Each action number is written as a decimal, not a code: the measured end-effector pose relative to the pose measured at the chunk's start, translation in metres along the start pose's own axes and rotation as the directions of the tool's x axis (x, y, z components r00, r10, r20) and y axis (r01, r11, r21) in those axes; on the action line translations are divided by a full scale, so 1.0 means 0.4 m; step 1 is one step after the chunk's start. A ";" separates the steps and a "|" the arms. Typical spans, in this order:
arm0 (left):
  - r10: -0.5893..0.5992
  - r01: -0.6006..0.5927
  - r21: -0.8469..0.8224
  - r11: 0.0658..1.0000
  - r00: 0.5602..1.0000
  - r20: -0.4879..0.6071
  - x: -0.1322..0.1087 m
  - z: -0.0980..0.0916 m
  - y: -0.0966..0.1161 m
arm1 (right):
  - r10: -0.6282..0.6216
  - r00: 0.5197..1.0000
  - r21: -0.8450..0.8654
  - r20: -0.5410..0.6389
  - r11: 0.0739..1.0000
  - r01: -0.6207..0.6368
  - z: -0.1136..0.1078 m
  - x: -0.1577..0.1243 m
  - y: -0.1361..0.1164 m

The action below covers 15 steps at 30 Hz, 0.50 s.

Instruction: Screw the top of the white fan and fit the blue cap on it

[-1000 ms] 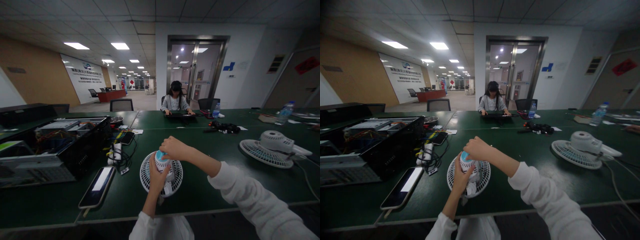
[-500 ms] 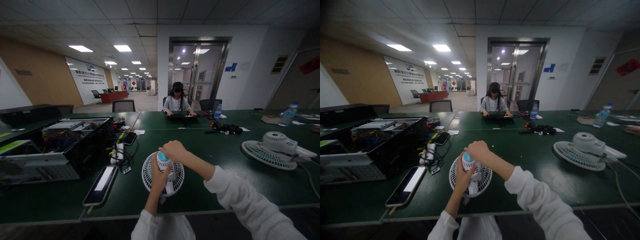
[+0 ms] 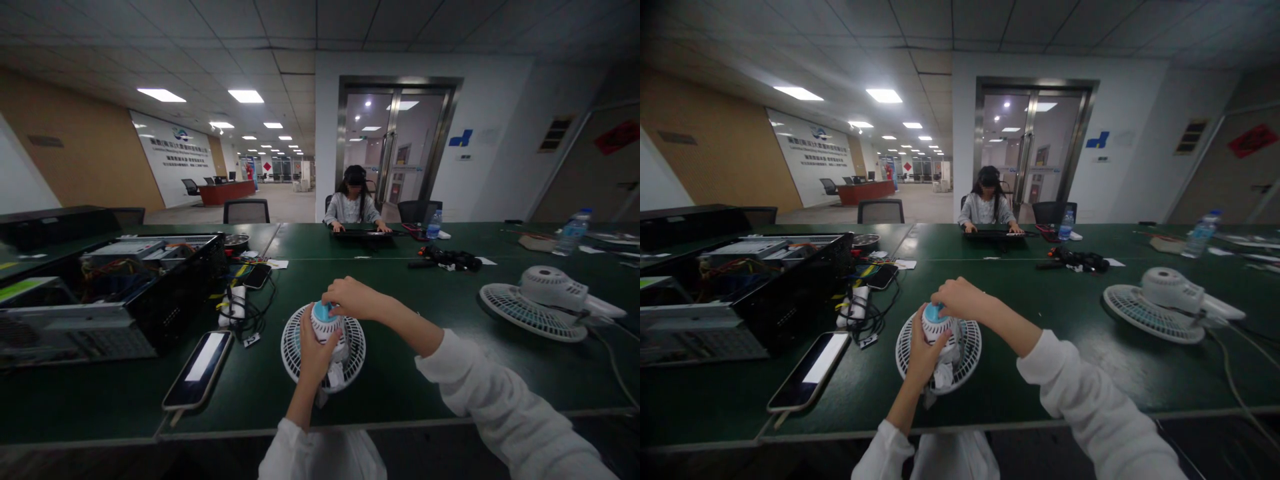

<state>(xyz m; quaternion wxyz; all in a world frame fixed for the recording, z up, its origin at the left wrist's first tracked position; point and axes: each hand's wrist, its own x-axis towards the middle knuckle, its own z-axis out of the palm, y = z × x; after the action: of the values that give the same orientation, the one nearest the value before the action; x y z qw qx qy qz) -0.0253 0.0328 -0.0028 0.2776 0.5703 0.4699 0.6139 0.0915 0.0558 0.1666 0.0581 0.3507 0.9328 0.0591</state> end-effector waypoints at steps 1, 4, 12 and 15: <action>0.001 -0.001 -0.005 1.000 1.000 -0.005 0.000 0.000 0.000 | 0.005 1.000 -0.014 0.001 1.000 -0.005 -0.002 0.001 -0.004; 0.008 -0.008 -0.009 1.000 1.000 -0.026 0.000 0.000 0.002 | 0.020 1.000 -0.050 0.005 0.999 -0.020 -0.006 0.002 -0.012; 0.012 -0.012 0.033 0.999 1.000 -0.003 0.000 -0.004 0.006 | 0.103 0.991 -0.122 -0.085 0.986 -0.113 0.014 0.023 -0.040; 0.027 -0.028 0.030 0.999 1.000 0.003 0.000 -0.006 0.003 | 0.281 0.950 -0.071 -0.135 0.954 -0.292 0.041 0.045 -0.070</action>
<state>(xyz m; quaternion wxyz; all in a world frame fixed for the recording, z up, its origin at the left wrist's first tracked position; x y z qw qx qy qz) -0.0272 0.0317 -0.0014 0.2610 0.5817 0.4709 0.6097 0.0625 0.0480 0.1450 0.0068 0.4752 0.8701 0.1305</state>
